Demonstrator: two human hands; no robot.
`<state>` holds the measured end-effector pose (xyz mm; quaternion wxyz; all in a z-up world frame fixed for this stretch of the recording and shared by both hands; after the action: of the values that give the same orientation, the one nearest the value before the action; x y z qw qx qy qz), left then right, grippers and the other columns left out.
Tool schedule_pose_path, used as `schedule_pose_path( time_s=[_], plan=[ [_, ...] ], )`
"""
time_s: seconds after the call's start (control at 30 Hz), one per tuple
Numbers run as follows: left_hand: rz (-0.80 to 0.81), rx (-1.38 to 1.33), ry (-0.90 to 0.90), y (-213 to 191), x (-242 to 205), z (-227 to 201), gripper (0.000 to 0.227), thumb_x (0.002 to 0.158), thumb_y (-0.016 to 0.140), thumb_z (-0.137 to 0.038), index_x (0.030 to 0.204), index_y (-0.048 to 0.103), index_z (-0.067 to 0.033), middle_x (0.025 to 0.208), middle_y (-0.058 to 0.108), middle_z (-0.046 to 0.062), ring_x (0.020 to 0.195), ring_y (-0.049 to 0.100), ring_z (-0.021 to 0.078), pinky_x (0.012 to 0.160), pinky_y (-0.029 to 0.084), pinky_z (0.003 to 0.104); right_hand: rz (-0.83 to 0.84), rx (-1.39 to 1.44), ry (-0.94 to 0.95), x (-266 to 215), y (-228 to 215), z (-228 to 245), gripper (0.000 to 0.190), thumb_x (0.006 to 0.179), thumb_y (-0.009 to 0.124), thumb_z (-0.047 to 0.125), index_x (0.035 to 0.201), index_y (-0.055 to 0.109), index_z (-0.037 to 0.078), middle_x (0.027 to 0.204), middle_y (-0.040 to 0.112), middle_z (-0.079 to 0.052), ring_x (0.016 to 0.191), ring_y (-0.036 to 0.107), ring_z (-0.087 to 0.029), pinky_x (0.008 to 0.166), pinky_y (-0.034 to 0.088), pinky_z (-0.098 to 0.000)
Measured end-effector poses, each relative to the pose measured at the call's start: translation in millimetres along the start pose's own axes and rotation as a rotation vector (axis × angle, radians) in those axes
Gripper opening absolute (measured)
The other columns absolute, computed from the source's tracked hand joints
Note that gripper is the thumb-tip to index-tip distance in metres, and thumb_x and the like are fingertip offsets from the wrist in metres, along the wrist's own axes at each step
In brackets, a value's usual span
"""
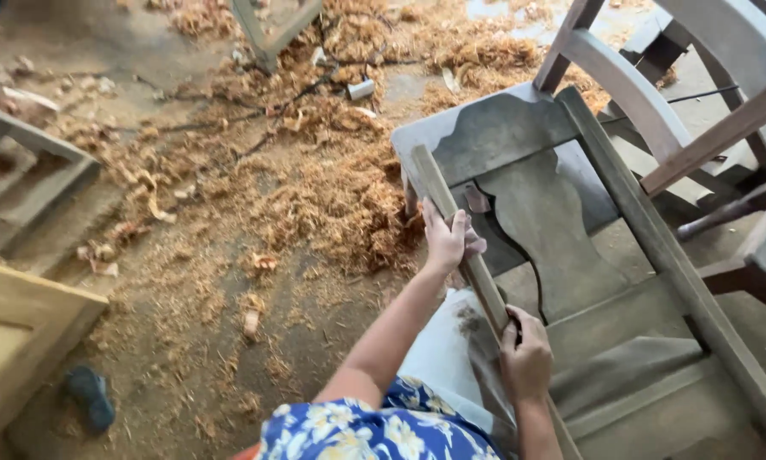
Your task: Sanding a wooden chair frame by hand using sandpaper
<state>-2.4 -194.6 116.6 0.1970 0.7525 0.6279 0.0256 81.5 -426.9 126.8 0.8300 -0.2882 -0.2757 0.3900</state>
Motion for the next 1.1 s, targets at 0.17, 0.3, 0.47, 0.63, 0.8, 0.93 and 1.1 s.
schedule_pose_path(
  time_s=[0.17, 0.3, 0.47, 0.63, 0.8, 0.93, 1.1],
  plan=[
    [-0.122, 0.100, -0.132, -2.9, 9.8, -57.8, 0.090, 0.102, 0.051, -0.003, 0.160, -0.010, -0.0330, 0.096, 0.060, 0.017, 0.054, 0.059, 0.0194, 0.050, 0.062, 0.031, -0.025, -0.015, -0.056, 0.2, 4.6, -7.3, 0.031, 0.092, 0.055, 0.007, 0.119, 0.070, 0.005, 0.113, 0.073, -0.011, 0.101, 0.068, -0.031, 0.090, 0.053, -0.0393],
    [-0.229, 0.402, -0.094, -11.1, 27.2, -51.3, 0.094, 0.100, 0.052, -0.026, 0.159, -0.019, -0.0085, 0.119, 0.061, 0.019, 0.080, 0.069, 0.0227, 0.074, 0.064, 0.033, -0.041, -0.017, -0.064, -2.3, -0.3, 1.1, 0.027, 0.096, 0.057, 0.005, 0.118, 0.071, 0.006, 0.110, 0.073, -0.010, 0.094, 0.069, -0.028, 0.083, 0.056, -0.0388],
    [-0.120, 0.525, 0.038, -8.0, -23.7, 4.6, 0.087, 0.099, 0.052, -0.025, 0.161, -0.005, -0.0028, 0.114, 0.062, 0.015, 0.084, 0.067, 0.0257, 0.095, 0.048, 0.044, -0.026, -0.051, -0.040, -2.8, 5.1, -9.9, 0.028, 0.096, 0.057, 0.008, 0.121, 0.070, 0.008, 0.110, 0.072, -0.011, 0.094, 0.068, -0.032, 0.083, 0.054, -0.0412],
    [-0.068, -0.014, -0.237, -1.4, -1.7, -60.1, 0.101, 0.104, 0.050, -0.007, 0.156, -0.030, -0.0406, 0.080, 0.056, 0.010, 0.047, 0.049, 0.0153, 0.042, 0.054, 0.027, -0.027, -0.037, -0.045, -1.2, 6.9, -12.7, 0.028, 0.096, 0.055, 0.008, 0.120, 0.070, 0.007, 0.112, 0.072, -0.012, 0.095, 0.068, -0.033, 0.084, 0.054, -0.0418],
    [-0.104, 0.100, -0.161, -8.1, 23.4, -39.3, 0.095, 0.104, 0.051, -0.008, 0.159, -0.022, -0.0343, 0.085, 0.057, 0.013, 0.049, 0.055, 0.0160, 0.047, 0.063, 0.027, -0.068, -0.008, -0.005, -2.6, 9.4, -19.6, 0.027, 0.098, 0.056, 0.009, 0.119, 0.073, 0.013, 0.103, 0.071, -0.011, 0.099, 0.070, -0.032, 0.082, 0.059, -0.0428],
    [-0.007, 0.419, 0.307, -6.2, -20.8, 22.8, 0.090, 0.096, 0.053, -0.019, 0.158, -0.010, -0.0032, 0.132, 0.035, 0.038, 0.094, 0.041, 0.0423, 0.076, 0.040, 0.054, -0.078, -0.056, -0.080, -1.2, 7.1, -16.7, 0.027, 0.099, 0.056, 0.013, 0.119, 0.074, 0.017, 0.103, 0.072, -0.006, 0.099, 0.071, -0.028, 0.087, 0.057, -0.0410],
    [0.038, 0.182, -0.052, 5.9, -9.2, -37.4, 0.096, 0.098, 0.048, -0.009, 0.157, -0.026, -0.0242, 0.104, 0.052, 0.024, 0.049, 0.059, 0.0200, 0.039, 0.058, 0.032, -0.060, -0.097, -0.071, 1.9, 8.1, -16.9, 0.025, 0.098, 0.058, 0.012, 0.117, 0.074, 0.017, 0.103, 0.074, -0.006, 0.099, 0.072, -0.026, 0.090, 0.057, -0.0395]
  ],
)
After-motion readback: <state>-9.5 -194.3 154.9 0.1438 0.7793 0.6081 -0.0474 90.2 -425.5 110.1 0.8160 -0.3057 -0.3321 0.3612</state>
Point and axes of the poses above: each hand's wrist, its own x-axis towards the middle knuckle, its own y-axis out of the palm, z = x × y, the point moved 4 cm from there along x, towards the middle knuckle
